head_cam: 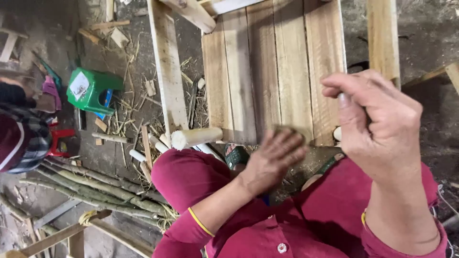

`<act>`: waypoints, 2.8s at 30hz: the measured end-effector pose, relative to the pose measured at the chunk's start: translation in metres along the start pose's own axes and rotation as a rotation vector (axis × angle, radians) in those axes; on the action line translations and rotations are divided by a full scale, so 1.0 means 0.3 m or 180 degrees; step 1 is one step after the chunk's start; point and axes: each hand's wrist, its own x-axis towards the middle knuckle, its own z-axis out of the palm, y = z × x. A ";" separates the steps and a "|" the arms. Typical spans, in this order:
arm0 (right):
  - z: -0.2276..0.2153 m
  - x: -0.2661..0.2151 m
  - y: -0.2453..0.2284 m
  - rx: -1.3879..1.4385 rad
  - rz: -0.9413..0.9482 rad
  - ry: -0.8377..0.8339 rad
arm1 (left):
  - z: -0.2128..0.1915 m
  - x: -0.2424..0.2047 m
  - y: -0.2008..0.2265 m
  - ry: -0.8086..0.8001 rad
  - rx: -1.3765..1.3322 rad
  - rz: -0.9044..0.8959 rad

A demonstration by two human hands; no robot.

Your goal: The person sands the seat and frame of a wooden chair using a sanding block. They then use a hand saw to cut a piece of wood and sand the edges of the chair frame.

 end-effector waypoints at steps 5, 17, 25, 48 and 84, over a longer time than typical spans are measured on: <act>-0.001 0.006 -0.015 0.0064 0.0116 0.0065 | 0.048 0.071 0.011 -0.0095 -0.0640 0.0222; -0.015 0.021 -0.028 0.0439 0.0366 -0.0155 | 0.170 0.112 0.056 -0.0421 -0.0096 0.0344; -0.013 0.010 -0.039 0.0589 0.0404 0.0007 | -0.040 0.414 -0.082 -0.0867 0.2805 -0.0020; 0.005 -0.002 -0.045 0.0858 0.1009 0.0278 | 0.133 0.852 -0.504 -0.0771 0.1152 -0.1505; 0.003 -0.007 -0.040 0.0462 0.0578 0.0178 | -0.086 0.168 -0.148 0.0711 0.0468 -0.1544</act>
